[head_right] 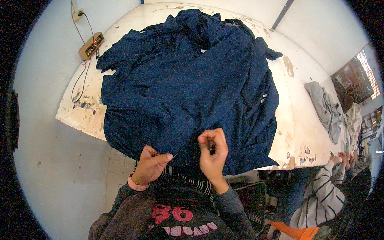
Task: The person uses a small blade to cut a dark blue garment laid on a white table. They repeatedly lift, fold, and reposition sections of the fabric while making small cuts along seams and edges. The garment remains on the table throughout the clip.
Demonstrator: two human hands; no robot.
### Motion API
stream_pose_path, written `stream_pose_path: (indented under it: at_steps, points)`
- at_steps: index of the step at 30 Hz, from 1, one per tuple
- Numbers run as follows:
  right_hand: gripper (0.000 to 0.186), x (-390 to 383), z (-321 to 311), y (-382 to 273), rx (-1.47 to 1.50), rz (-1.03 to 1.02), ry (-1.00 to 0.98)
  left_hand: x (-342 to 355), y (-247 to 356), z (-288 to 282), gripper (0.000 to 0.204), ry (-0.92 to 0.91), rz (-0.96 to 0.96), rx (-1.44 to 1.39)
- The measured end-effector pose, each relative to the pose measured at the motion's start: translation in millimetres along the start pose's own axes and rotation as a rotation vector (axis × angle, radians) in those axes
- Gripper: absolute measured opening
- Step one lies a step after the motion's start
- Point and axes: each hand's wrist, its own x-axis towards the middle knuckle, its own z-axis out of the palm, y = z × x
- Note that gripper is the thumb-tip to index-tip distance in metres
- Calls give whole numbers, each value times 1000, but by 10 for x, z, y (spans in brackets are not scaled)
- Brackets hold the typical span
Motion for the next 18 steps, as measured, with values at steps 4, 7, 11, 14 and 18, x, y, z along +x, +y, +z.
stream_pose_path:
  at_steps: [4, 7, 11, 14, 18]
  points:
    - [9, 7, -164, -2, 124, 182, 53, 22, 0, -49, 38, -79, 92, -73]
    - [19, 16, -185, -174, -102, 121, 20, 19, 48, -12, 35, -10, 76, -64]
    - [26, -41, -268, -184, -336, 17, -145, 28, 50, -12, 39, -45, 98, -47]
    - [24, -73, -239, -211, -295, 39, -177, 27, 78, 32, 42, -73, 96, -80]
    - [23, -25, -179, -225, -327, -89, -162, 22, 45, 11, 47, -139, 72, -174]
